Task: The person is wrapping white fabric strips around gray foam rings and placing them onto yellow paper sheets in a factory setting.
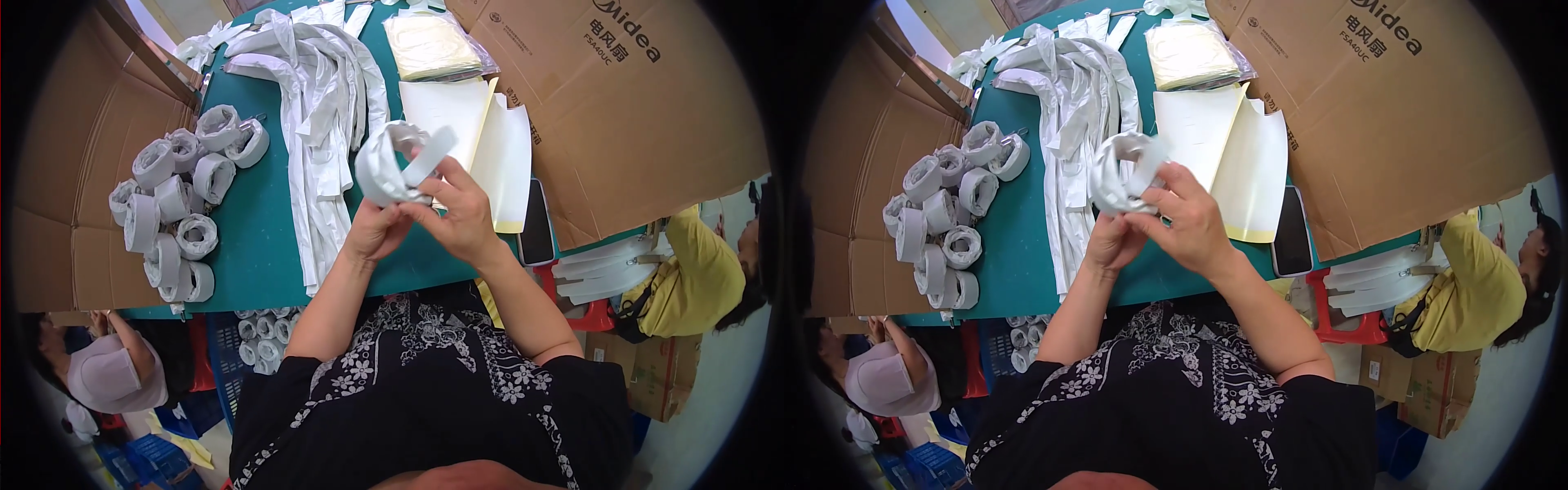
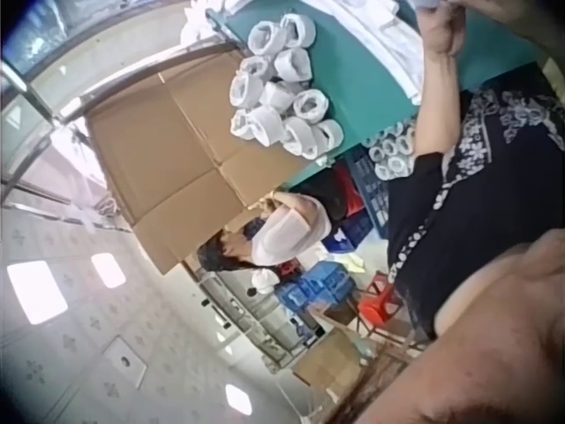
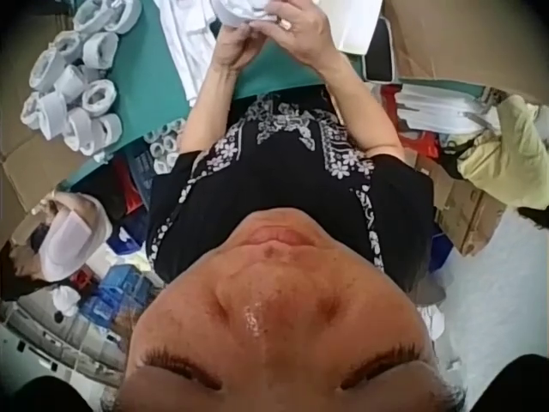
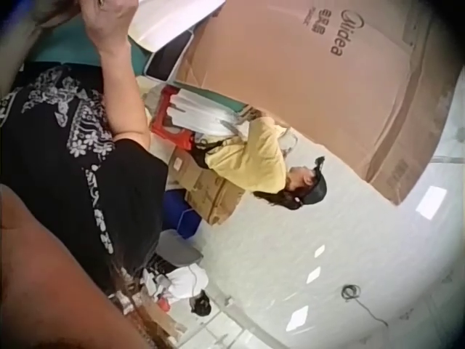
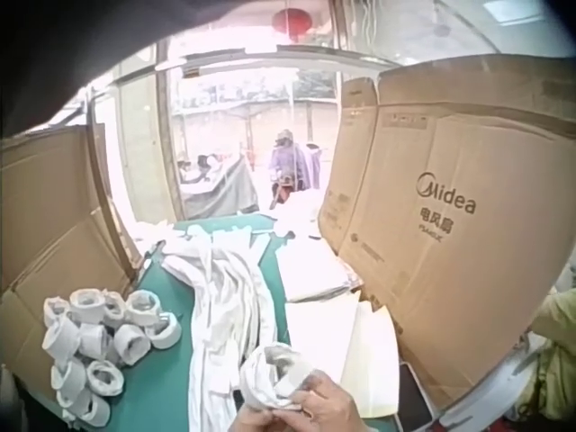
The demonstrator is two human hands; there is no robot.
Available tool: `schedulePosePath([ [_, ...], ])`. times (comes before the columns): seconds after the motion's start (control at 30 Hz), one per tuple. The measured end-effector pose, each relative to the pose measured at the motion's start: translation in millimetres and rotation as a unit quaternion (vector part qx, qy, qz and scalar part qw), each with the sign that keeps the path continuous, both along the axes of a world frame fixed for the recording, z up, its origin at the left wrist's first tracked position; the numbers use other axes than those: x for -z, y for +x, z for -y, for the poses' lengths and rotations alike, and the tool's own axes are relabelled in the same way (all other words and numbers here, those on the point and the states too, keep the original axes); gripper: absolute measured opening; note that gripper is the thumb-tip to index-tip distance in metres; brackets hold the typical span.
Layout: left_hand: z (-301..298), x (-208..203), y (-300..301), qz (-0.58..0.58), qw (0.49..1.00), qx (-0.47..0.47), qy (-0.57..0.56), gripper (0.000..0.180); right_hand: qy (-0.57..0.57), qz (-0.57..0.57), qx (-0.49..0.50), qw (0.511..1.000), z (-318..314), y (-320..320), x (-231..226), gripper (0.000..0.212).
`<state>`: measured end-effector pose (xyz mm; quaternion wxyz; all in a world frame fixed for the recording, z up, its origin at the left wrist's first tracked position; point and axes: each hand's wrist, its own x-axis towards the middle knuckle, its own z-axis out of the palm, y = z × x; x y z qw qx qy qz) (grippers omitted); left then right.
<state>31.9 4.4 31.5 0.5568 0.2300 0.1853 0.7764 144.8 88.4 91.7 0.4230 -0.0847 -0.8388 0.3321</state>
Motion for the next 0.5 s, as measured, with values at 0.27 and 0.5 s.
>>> schedulePosePath([
  [0.27, 10.1, -51.7, -34.7, -0.647, 0.633, -0.401, -0.142, 0.058, 0.068, 0.111, -0.040, 0.991, -37.5, 13.0, -11.3, 0.021],
  [0.5, -1.8, -90.7, -53.0, -0.723, 0.683, -0.096, -0.036, 0.019, 0.133, 0.178, -0.118, 0.968, -35.3, 15.7, -21.1, 0.027],
])
